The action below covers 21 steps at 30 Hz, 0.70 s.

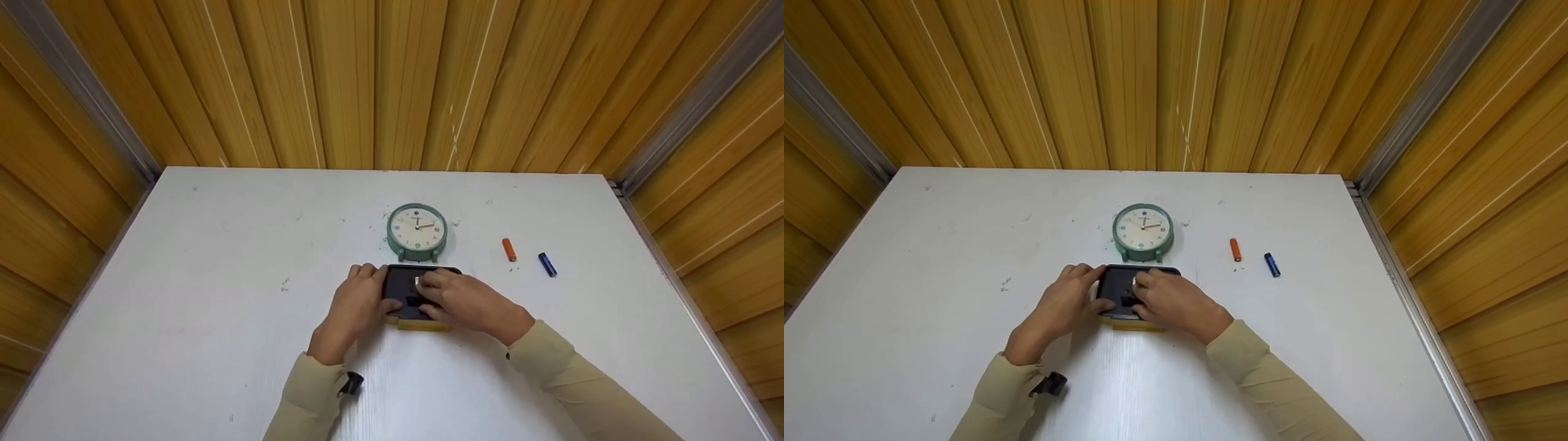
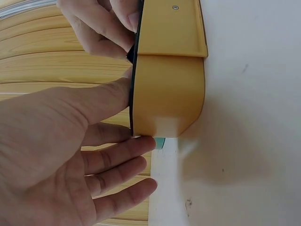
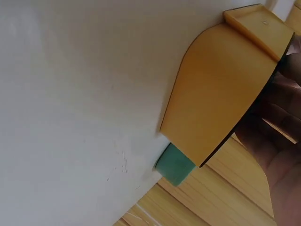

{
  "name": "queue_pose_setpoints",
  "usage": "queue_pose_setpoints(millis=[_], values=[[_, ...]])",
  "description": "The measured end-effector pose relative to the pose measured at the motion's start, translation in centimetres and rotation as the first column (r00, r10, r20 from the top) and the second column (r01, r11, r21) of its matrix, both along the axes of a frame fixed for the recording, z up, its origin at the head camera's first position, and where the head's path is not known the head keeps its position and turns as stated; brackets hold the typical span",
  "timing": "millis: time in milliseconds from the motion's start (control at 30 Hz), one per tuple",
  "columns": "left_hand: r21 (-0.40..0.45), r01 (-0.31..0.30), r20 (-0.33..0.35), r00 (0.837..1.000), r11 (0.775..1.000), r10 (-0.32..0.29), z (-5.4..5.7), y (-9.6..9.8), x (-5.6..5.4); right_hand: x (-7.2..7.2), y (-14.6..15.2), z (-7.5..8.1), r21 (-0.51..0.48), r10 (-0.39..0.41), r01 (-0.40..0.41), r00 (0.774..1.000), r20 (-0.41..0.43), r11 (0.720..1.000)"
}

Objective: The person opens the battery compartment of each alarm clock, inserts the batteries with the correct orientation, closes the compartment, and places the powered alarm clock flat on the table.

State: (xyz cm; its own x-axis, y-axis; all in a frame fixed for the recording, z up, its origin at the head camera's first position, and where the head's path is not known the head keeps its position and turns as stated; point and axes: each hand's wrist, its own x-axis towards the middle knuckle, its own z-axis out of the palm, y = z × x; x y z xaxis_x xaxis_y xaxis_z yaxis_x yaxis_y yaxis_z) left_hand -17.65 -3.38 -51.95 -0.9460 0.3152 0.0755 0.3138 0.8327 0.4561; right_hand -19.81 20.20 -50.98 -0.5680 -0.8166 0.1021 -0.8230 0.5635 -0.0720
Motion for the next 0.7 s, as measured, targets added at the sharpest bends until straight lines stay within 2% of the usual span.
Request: queue_pose_setpoints(millis=[133,300,467,600,700], values=[[0.008,0.006,0.002,1.0,1.0,-0.006,-0.1,0.0,0.0,0.5,0.0,-0.6,-0.164,-0.034,0.038,0.999,0.028,0.986],[0.006,0.006,-0.012,1.0,1.0,-0.006,-0.2,-0.1,-0.1,0.8,-0.2,-1.2,-0.32,-0.112,0.144,0.987,0.117,0.937],[0.014,0.004,0.001,1.0,1.0,-0.004,-0.1,-0.1,-0.1,0.9,-0.8,-1.0,-0.344,-0.199,0.285,0.943,0.266,0.895],[0.02,-0.002,0.011,1.0,1.0,0.002,-0.1,0.0,-0.1,0.8,-1.2,-0.5,-0.317,-0.238,0.349,0.91,0.34,0.882],[0.026,-0.002,0.012,1.0,1.0,0.002,-0.1,-0.3,-0.1,0.9,-1.5,-0.2,-0.292,-0.263,0.376,0.895,0.36,0.879]])
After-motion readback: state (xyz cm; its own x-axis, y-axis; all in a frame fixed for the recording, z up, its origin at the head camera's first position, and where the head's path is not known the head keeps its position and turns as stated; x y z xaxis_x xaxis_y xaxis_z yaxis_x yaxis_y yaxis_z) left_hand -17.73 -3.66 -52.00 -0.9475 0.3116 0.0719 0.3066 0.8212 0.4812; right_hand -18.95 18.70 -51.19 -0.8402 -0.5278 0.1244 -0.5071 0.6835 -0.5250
